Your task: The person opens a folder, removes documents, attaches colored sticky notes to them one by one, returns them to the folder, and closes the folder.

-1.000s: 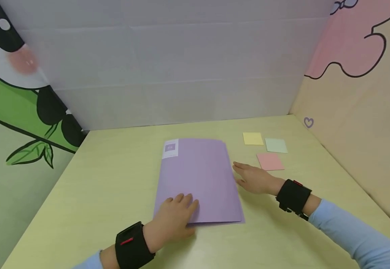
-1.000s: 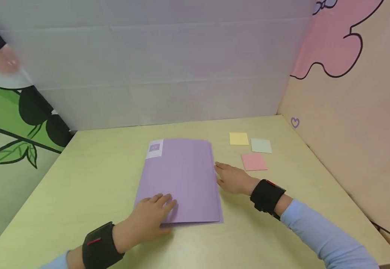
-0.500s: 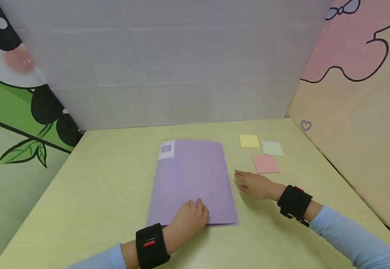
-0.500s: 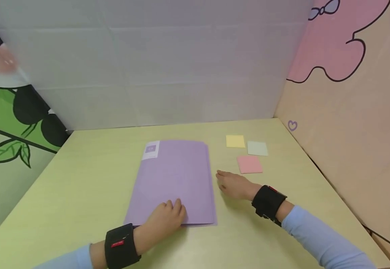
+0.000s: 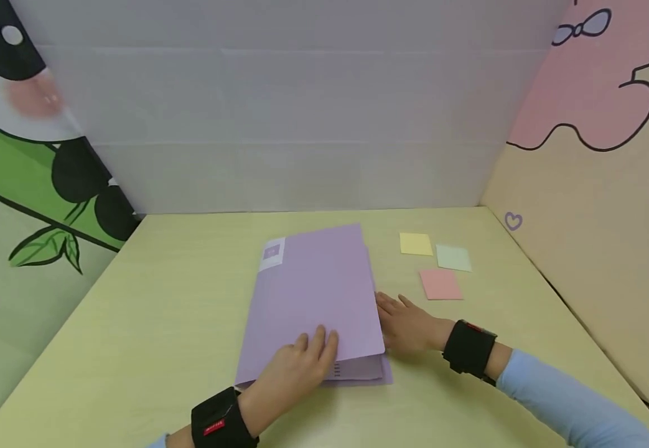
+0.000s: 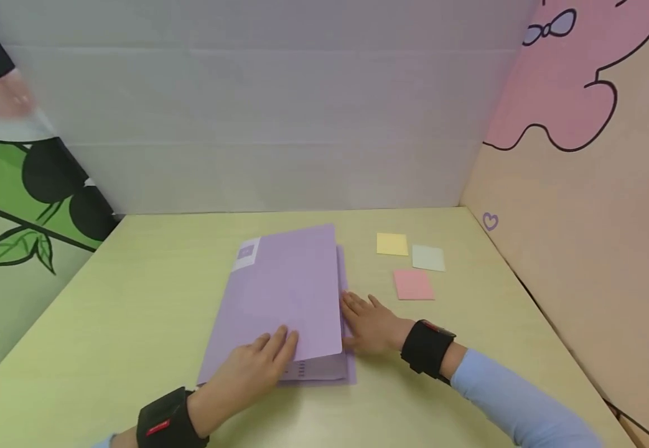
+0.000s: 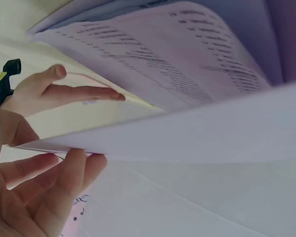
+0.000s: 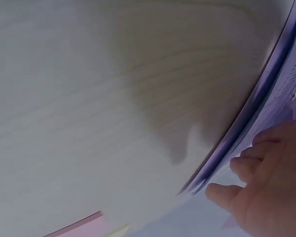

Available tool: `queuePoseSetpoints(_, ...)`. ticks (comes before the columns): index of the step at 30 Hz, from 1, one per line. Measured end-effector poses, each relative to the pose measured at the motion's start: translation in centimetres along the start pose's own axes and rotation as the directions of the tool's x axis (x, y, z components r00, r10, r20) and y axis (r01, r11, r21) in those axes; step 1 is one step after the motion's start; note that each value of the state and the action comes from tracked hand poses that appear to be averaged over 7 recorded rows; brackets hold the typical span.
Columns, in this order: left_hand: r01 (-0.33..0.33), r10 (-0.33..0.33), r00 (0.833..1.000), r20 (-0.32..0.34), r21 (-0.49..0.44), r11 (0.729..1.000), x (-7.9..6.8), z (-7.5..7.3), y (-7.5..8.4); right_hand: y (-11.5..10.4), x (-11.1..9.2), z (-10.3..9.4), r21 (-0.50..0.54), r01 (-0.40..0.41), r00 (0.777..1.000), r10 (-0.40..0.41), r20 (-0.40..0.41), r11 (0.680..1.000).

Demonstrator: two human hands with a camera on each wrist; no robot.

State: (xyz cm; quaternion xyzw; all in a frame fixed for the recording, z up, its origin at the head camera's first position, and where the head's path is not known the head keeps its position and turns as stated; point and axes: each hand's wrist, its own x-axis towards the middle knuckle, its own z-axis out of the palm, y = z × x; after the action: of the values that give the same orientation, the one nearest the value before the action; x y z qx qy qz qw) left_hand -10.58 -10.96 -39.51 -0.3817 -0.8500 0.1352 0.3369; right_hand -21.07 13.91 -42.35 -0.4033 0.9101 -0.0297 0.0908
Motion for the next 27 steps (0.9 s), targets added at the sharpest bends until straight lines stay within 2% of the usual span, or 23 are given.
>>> queuePoseSetpoints(4, 0.060, -0.063, 0.996, -0.057, -0.051, 0.997, -0.1, -0.5, -0.3, -1.6, 0.8, -0.7, -0.083, 0.071, 0.997, -0.071, 0.000, 0.994)
queuePoseSetpoints(8, 0.114, -0.126, 0.986, -0.107, -0.114, 0.987, -0.4, -1.2, -0.7, -3.0, 1.7, -0.8, 0.023, 0.053, 0.998, -0.054, 0.021, 0.998)
queuePoseSetpoints(10, 0.147, -0.169, 0.975, -0.147, -0.149, 0.978, -0.8, -1.7, -1.0, -3.5, 2.0, -0.7, 0.097, 0.017, 0.998, -0.022, 0.052, 0.995)
queuePoseSetpoints(12, 0.182, -0.216, 0.957, -0.192, -0.182, 0.966, -1.2, -2.3, -1.3, -3.9, 2.1, -0.6, 0.093, -0.023, 0.996, 0.015, 0.086, 0.995)
queuePoseSetpoints(15, 0.208, -0.260, 0.919, -0.295, -0.198, 0.958, -1.8, -3.3, -2.0, -4.3, 1.8, -0.6, 0.049, -0.066, 0.989, 0.059, 0.133, 0.997)
queuePoseSetpoints(17, 0.188, -0.241, 0.887, -0.394, -0.168, 0.968, -2.2, -4.0, -2.6, -4.4, 1.6, -0.6, 0.037, -0.090, 0.985, 0.084, 0.151, 0.995)
queuePoseSetpoints(19, 0.170, -0.186, 0.842, -0.506, -0.079, 0.982, -2.6, -4.6, -3.4, -4.5, 1.4, -0.6, 0.043, -0.106, 0.981, 0.098, 0.166, 0.993)
queuePoseSetpoints(21, 0.203, -0.127, 0.809, -0.575, 0.071, 0.977, -3.1, -5.2, -4.2, -4.5, 1.2, -0.5, 0.051, -0.119, 0.979, 0.108, 0.172, 0.992)
queuePoseSetpoints(23, 0.281, -0.093, 0.784, -0.613, 0.217, 0.935, -3.8, -5.7, -5.1, -4.5, 1.0, -0.5, 0.054, -0.121, 0.979, 0.110, 0.170, 0.991)
queuePoseSetpoints(25, 0.382, -0.097, 0.777, -0.622, 0.343, 0.858, -4.8, -5.9, -5.8, -4.4, 0.9, -0.5, 0.053, -0.120, 0.980, 0.110, 0.164, 0.991)
queuePoseSetpoints(27, 0.456, -0.124, 0.761, -0.637, 0.389, 0.800, -5.8, -5.8, -6.5, -4.2, 0.6, -0.5, 0.047, -0.124, 0.981, 0.115, 0.159, 0.991)
